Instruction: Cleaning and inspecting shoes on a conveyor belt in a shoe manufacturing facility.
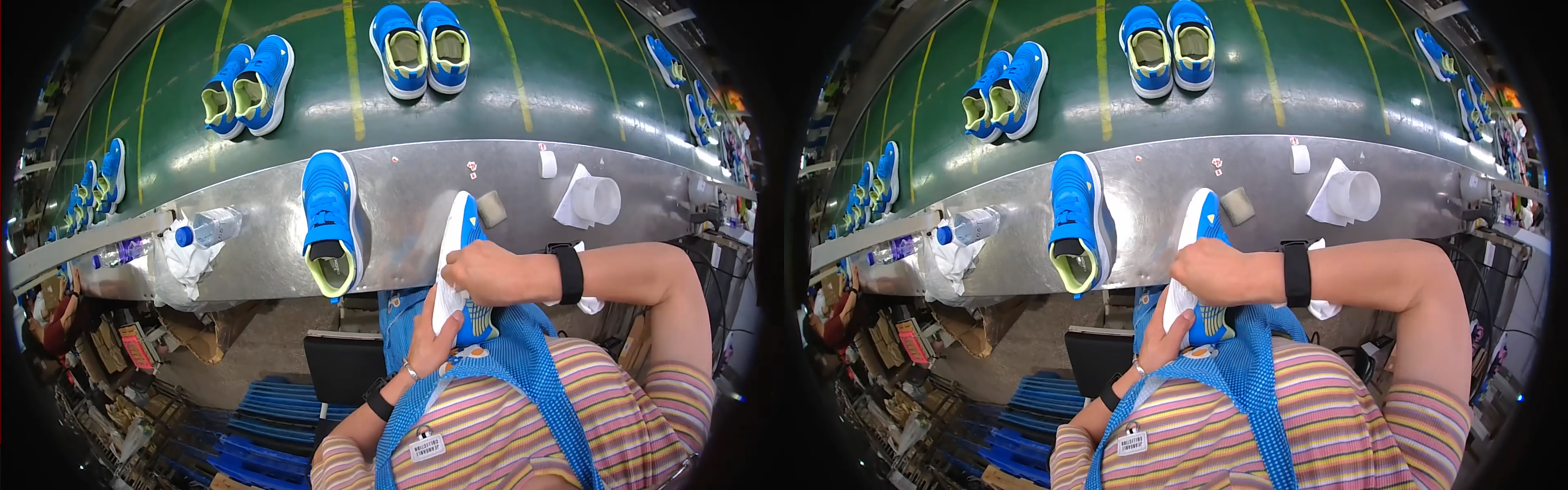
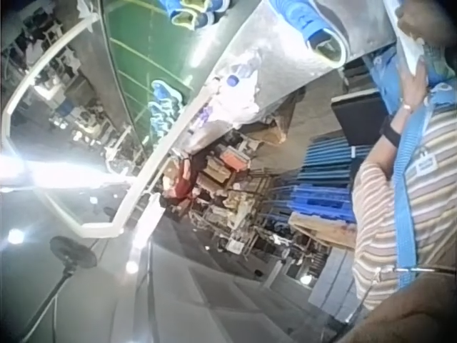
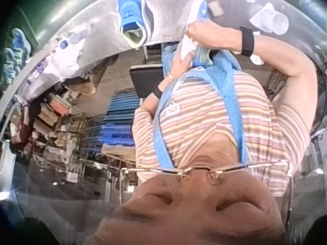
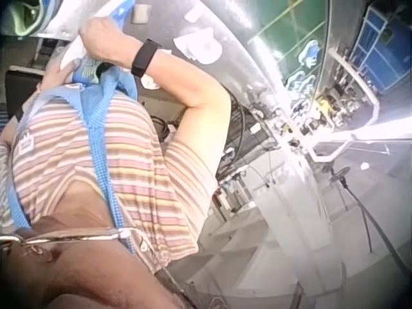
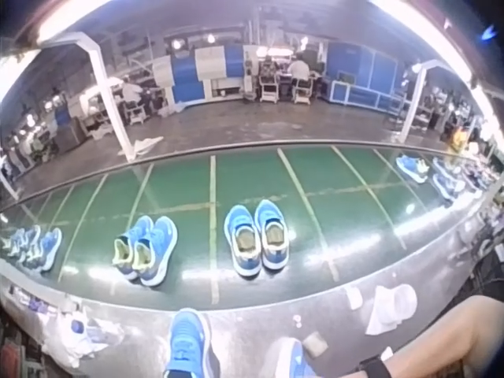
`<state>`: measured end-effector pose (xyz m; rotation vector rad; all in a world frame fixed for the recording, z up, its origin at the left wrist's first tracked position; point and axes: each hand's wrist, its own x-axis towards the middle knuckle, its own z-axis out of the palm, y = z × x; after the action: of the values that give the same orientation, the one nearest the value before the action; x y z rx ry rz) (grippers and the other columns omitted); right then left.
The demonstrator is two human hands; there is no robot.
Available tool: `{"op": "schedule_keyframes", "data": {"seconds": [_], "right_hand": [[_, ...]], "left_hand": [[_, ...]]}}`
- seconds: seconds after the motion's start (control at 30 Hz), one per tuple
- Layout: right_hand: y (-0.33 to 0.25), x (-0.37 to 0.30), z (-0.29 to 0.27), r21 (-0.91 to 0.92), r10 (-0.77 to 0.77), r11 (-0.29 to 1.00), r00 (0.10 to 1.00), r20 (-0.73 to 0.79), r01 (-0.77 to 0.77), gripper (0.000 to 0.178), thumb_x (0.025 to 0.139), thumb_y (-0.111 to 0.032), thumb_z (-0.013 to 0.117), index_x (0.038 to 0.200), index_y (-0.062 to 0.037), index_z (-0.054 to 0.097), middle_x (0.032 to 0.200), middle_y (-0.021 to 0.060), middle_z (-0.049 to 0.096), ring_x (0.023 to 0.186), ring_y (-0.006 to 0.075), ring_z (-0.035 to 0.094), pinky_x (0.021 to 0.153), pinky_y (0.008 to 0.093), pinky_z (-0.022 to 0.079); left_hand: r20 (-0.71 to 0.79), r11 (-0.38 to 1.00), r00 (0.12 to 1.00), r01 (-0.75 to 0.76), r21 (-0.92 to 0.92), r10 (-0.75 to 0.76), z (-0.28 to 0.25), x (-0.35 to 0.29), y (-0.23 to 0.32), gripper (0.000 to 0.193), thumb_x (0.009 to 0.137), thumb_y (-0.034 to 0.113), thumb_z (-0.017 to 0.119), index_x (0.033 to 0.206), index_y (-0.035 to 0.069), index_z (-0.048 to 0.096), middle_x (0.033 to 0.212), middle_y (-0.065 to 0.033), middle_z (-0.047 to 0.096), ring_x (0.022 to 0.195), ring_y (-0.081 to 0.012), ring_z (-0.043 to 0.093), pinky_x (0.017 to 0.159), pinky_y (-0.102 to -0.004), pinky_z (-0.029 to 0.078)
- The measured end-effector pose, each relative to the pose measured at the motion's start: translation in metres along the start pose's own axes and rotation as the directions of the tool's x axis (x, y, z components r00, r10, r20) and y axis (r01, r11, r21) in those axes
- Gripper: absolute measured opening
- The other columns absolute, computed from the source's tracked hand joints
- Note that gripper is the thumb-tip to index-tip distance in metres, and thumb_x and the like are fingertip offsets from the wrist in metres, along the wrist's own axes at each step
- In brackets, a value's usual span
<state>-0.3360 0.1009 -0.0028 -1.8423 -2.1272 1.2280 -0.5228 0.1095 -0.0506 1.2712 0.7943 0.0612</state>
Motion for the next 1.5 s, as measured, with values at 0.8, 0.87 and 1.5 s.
{"op": "schedule_keyframes", "data": {"seconds": [0.8, 0.87, 1.5], "right_hand": [[0.000, 0.013, -0.005, -0.171, 0.016, 0.985, 0.999, 0.051, -0.007, 0.021, 0.054, -0.001, 0.065, 0.074, 0.0019, 0.060, 0.074, 0.0143, 0.060, 0.068, 0.0298, 0.061, 0.061, 0.0367, 0.050], [-0.003, 0.007, -0.006, -0.148, 0.024, 0.989, 0.997, 0.076, -0.012, 0.021, 0.054, -0.001, 0.065, 0.074, 0.0020, 0.059, 0.074, 0.0144, 0.060, 0.068, 0.0299, 0.061, 0.061, 0.0366, 0.050], [0.021, 0.001, -0.005, 0.445, 0.169, 0.890, 0.978, -0.125, -0.097, 0.009, 0.070, -0.004, 0.059, 0.075, 0.0017, 0.062, 0.073, 0.0164, 0.061, 0.069, 0.0274, 0.061, 0.062, 0.0335, 0.047]], "left_hand": [[-0.039, 0.995, 0.995, -0.095, 0.008, 0.095, 0.010, 0.002, -0.010, 0.058, 0.079, 0.023, 0.054, 0.124, -0.007, 0.031, 0.082, -0.0212, 0.061, 0.063, -0.0295, 0.061, 0.059, -0.0362, 0.047], [-0.047, 0.970, 0.983, -0.168, 0.177, 0.179, 0.009, 0.004, -0.024, 0.058, 0.079, 0.023, 0.054, 0.123, -0.007, 0.032, 0.084, -0.0217, 0.061, 0.064, -0.0295, 0.061, 0.059, -0.0358, 0.048], [0.022, 1.000, 1.000, -0.003, -0.002, 0.003, 0.000, 0.002, 0.003, 0.061, 0.080, 0.024, 0.053, 0.126, -0.007, 0.028, 0.081, -0.0186, 0.061, 0.064, -0.0227, 0.061, 0.058, -0.0294, 0.047]]}}
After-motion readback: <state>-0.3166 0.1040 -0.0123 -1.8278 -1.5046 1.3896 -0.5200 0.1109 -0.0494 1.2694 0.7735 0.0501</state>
